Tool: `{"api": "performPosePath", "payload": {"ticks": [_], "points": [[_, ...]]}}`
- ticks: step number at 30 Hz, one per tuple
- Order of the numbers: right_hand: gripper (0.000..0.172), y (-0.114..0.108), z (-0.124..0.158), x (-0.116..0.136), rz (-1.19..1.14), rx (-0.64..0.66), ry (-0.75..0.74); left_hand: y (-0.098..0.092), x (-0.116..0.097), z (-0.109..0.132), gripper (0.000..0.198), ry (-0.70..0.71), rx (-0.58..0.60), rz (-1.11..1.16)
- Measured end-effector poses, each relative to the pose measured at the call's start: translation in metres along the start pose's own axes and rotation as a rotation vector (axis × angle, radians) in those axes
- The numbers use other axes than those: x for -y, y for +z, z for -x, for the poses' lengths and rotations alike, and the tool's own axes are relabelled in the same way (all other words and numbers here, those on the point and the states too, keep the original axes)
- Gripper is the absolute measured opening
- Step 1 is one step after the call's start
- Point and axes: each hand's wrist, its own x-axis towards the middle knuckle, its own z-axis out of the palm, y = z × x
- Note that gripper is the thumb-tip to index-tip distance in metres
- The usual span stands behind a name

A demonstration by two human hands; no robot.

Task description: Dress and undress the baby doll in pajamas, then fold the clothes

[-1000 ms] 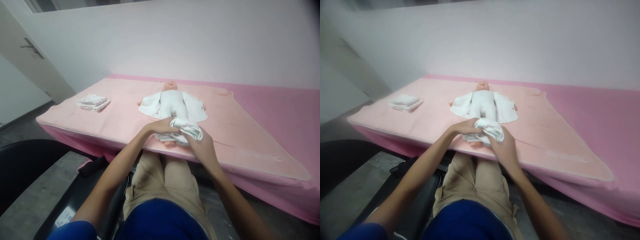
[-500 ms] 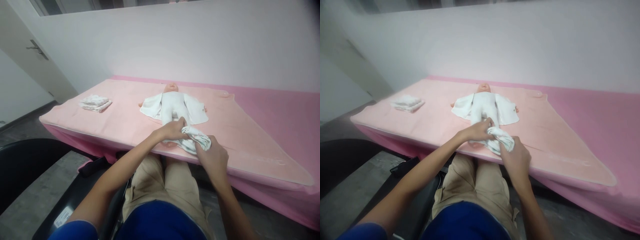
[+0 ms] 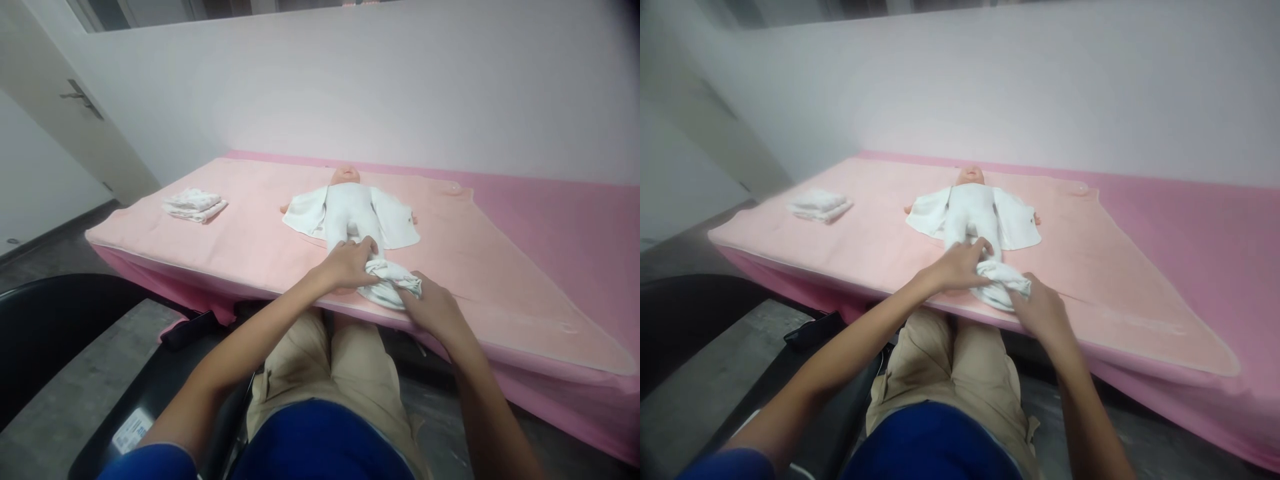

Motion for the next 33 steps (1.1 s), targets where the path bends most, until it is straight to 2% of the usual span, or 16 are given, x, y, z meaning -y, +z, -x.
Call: {"api": "performPosePath", "payload": {"ticks": [5,8,11,14,17,20,24,28,33], "points": [[0.030,-0.007,-0.008,-0.016,-0.228,0.147,-0.147,-0.004,-0.008,0.005,0.066,-0.024,0.054,-0.091],[0.030,-0.011,-0.009,-0.018,-0.322,0.221,-0.206,-0.005,-0.004,0.004,0.070,-0.014,0.068,-0.030],[0.034,-0.010,-0.008,-0.011,-0.406,0.249,-0.199,-0.005,0.006,0.002,0.070,0.019,0.017,0.111],[0.038,-0.004,-0.006,-0.001,-0.477,0.226,-0.233,-0.006,0.019,0.003,0.070,0.098,-0.039,0.309],[0.038,0.002,-0.002,0.011,-0.489,0.139,-0.272,-0.007,0.029,0.007,0.066,0.182,-0.054,0.464],[0.040,0.006,-0.002,0.019,-0.407,0.036,-0.291,-0.008,0.035,0.010,0.063,0.232,-0.049,0.538],[0.037,0.009,-0.005,0.022,-0.253,-0.023,-0.330,-0.006,0.040,0.011,0.063,0.260,-0.059,0.581],[0.036,0.009,-0.008,0.020,-0.163,-0.009,-0.329,-0.005,0.040,0.011,0.060,0.256,-0.075,0.584],[0.032,0.008,-0.008,0.021,-0.197,0.058,-0.348,-0.007,0.036,0.014,0.046,0.220,-0.130,0.539]]}}
